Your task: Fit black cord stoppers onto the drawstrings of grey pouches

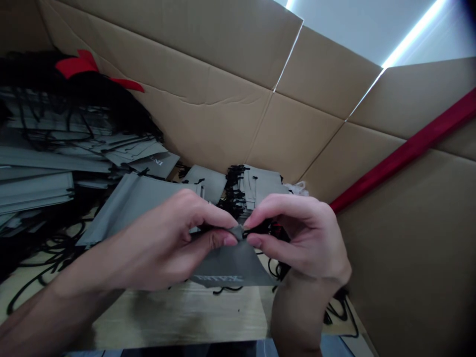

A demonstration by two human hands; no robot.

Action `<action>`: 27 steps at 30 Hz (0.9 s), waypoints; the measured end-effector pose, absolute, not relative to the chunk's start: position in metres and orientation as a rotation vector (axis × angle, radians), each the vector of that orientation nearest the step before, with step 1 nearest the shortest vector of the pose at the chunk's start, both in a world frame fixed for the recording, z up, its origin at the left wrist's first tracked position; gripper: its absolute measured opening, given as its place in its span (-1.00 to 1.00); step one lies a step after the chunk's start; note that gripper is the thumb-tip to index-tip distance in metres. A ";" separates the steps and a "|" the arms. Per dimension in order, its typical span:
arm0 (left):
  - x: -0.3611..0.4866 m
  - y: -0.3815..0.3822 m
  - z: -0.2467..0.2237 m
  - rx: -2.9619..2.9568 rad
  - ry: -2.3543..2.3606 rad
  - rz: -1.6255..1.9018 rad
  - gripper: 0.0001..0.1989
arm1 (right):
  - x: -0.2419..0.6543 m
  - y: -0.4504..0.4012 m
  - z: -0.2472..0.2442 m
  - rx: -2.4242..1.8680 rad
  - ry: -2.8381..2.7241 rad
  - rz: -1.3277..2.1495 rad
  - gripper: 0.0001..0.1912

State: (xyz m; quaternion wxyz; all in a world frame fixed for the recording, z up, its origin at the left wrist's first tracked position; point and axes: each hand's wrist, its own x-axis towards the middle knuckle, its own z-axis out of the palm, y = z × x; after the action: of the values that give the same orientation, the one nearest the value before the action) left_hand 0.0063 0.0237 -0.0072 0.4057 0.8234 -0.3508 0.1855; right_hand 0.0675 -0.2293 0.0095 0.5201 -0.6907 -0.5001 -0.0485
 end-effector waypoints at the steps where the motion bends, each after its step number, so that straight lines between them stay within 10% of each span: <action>1: 0.005 0.027 -0.008 2.088 -0.888 0.470 -0.77 | 0.069 -0.231 0.009 -1.642 -1.226 -0.102 -0.79; 11: 0.006 0.030 0.001 2.128 -0.779 0.313 -0.70 | 0.068 -0.234 0.011 -1.521 -0.996 0.046 -0.51; 27: 0.008 0.025 0.001 2.217 -0.737 0.376 -0.63 | 0.066 -0.228 0.015 -1.587 -0.792 -0.045 -0.67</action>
State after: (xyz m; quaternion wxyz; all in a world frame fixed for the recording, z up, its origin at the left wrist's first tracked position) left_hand 0.0084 0.0253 0.0014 0.3780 0.8674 -0.2883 0.1471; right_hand 0.0655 -0.2283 0.0154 0.6318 -0.6933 -0.3461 -0.0199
